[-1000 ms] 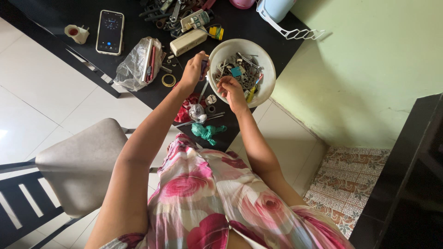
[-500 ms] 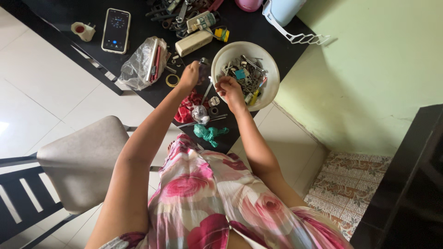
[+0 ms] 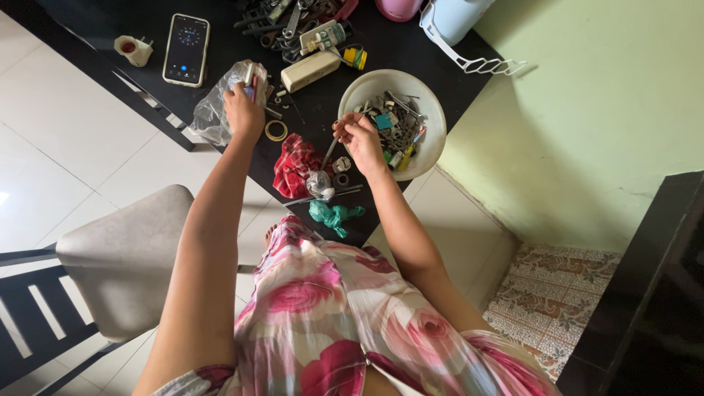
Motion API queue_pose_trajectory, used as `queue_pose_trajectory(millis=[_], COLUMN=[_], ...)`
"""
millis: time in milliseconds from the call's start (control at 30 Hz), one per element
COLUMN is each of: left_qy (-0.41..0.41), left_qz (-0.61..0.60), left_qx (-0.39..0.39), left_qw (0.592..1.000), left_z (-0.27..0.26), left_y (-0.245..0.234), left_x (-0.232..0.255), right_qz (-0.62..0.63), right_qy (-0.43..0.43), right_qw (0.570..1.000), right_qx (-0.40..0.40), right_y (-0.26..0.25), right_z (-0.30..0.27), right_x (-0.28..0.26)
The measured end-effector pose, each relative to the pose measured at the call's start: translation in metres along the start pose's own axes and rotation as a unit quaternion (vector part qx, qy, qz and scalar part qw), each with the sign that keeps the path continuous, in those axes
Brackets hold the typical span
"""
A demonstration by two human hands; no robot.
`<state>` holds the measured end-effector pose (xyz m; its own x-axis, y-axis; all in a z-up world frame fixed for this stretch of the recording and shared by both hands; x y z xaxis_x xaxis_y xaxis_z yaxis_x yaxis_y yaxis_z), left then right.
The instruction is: The person sorts small metal hardware items from a white bowl on a black table, picking up pieces one by one and placing them into a red cloth bag. The person also handles a small plastic bag and wipes the table surface with the red cloth.
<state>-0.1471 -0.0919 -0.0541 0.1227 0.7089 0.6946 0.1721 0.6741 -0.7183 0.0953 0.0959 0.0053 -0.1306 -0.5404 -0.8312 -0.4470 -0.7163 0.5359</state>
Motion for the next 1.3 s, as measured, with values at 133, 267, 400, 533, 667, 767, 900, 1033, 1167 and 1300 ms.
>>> queue_pose_trajectory(millis=[133, 267, 400, 533, 667, 767, 900, 1033, 1167, 1300], left_qy=[0.041, 0.107, 0.079, 0.16, 0.166, 0.161, 0.193, 0.114, 0.068, 0.014], left_qz=[0.067, 0.069, -0.201, -0.272, -0.238, -0.269, -0.268, -0.276, -0.269, -0.285], left_qx=[0.029, -0.032, -0.227, -0.272, -0.275, -0.301, -0.292, -0.263, -0.212, -0.237], left_qw=[0.997, 0.991, 0.95, 0.909, 0.917, 0.901, 0.898, 0.917, 0.937, 0.929], left_z=[-0.011, -0.045, -0.083, -0.103, -0.104, -0.105, -0.105, -0.099, -0.084, -0.077], left_y=[-0.008, 0.006, 0.028, 0.038, 0.045, 0.052, 0.056, 0.051, 0.038, 0.034], left_x=[0.015, 0.045, 0.076, 0.088, 0.082, 0.077, 0.071, 0.062, 0.051, 0.043], right_qz=[-0.012, -0.033, -0.051, -0.051, -0.056, -0.062, -0.087, -0.154, -0.226, -0.256], right_qy=[-0.002, 0.001, -0.003, 0.002, -0.006, -0.006, 0.014, 0.021, 0.022, 0.001], right_qw=[1.0, 0.999, 0.999, 0.999, 0.998, 0.998, 0.996, 0.987, 0.973, 0.966], right_qx=[-0.005, 0.001, 0.008, 0.014, 0.012, 0.018, 0.031, 0.046, 0.039, 0.026], right_y=[-0.002, -0.001, 0.002, -0.003, -0.012, -0.018, -0.019, -0.013, -0.01, -0.013], right_z=[-0.001, -0.002, -0.002, -0.003, -0.007, -0.01, -0.014, -0.019, -0.027, -0.031], right_x=[0.0, 0.005, 0.008, 0.012, 0.018, 0.023, 0.025, 0.024, 0.024, 0.027])
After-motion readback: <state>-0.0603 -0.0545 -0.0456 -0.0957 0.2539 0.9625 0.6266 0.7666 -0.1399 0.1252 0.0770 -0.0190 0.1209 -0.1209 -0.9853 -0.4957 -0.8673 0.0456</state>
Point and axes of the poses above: each hand's wrist, its own z-axis towards the middle knuckle, its own y-axis out of the palm, x = y × z, the point moved 2 cm from there along z, towards the middle knuckle, and after that the axes turned 1 degree about x, right-handed, at the moved point
